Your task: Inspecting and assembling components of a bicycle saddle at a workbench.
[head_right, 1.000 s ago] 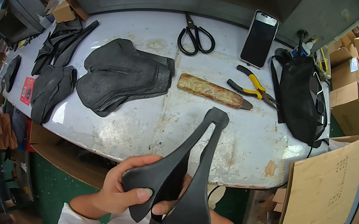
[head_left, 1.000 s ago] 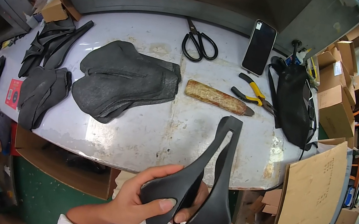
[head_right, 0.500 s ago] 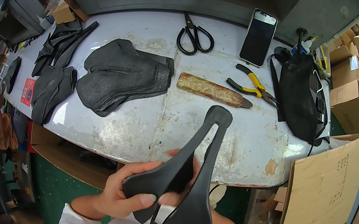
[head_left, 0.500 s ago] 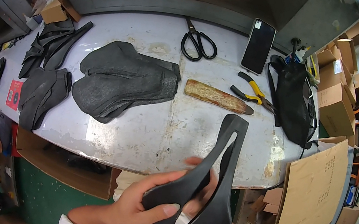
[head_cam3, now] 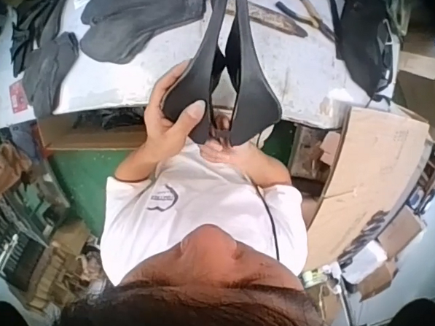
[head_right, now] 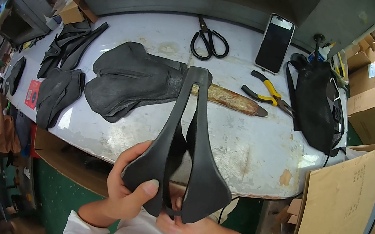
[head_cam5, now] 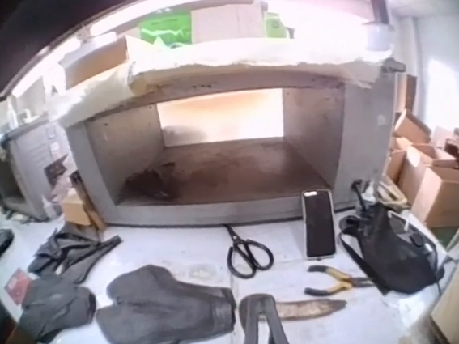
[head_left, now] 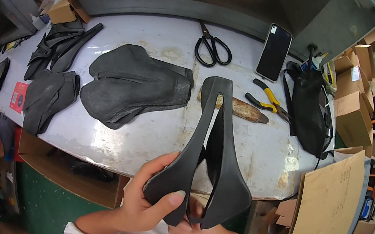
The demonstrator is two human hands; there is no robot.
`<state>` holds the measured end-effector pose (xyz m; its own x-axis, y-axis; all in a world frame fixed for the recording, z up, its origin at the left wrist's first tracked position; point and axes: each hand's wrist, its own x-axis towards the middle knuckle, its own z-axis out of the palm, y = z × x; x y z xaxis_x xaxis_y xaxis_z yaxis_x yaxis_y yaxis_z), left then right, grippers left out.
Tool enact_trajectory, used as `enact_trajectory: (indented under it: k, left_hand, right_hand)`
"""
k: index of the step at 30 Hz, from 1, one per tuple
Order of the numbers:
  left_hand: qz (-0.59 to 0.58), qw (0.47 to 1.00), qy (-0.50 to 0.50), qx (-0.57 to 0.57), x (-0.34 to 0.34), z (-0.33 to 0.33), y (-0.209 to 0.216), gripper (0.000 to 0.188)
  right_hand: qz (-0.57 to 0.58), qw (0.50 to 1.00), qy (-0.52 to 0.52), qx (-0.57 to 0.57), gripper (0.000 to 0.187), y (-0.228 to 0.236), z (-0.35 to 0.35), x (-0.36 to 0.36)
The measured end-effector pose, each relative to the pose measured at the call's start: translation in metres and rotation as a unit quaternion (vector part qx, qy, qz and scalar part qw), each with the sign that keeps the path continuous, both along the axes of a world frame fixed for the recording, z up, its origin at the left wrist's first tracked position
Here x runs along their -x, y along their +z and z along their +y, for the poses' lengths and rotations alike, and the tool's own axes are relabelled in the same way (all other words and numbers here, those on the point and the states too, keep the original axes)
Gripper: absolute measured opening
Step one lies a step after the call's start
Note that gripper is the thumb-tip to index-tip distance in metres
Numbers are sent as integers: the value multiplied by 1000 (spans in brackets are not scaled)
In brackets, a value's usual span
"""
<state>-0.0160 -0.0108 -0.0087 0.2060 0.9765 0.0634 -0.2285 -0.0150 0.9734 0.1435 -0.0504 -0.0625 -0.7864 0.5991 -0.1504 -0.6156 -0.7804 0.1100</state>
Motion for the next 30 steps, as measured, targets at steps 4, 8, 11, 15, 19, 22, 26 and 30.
enact_trajectory:
  k: [4, 8, 11, 15, 19, 22, 26, 30]
  left_hand:
    - [6, 998, 59, 3, -7, 3, -4, 63]
    - [-76, 987, 138, 41, -20, 6, -6, 66]
    - [-122, 974, 184, 51, -27, 6, -6, 66]
    - [-83, 974, 210, 26, -29, 4, -9, 68]
    - [-56, 968, 240, -33, -30, -2, -11, 70]
    - [-40, 959, 269, -81, -30, -1, -9, 69]
    - [-11, 968, 236, -83, -24, 8, -4, 67]
    - [0, 981, 195, -6, -17, 17, -5, 64]
  right_hand:
    - [99, 990, -67, -77, 39, -1, -20, 12]
    - [5, 993, -94, -65, 41, 4, -15, 12]
    - [-19, 996, -64, -62, 43, 11, -11, 10]
    - [-14, 997, -54, -62, 44, 12, -8, 9]
    - [-30, 996, -37, -73, 46, 13, -6, 8]
    - [-137, 984, -54, -96, 46, 23, -3, 10]
    - [-244, 956, -60, -153, 33, 5, -9, -8]
    - [-491, 609, -346, -517, 30, 5, -3, -12]
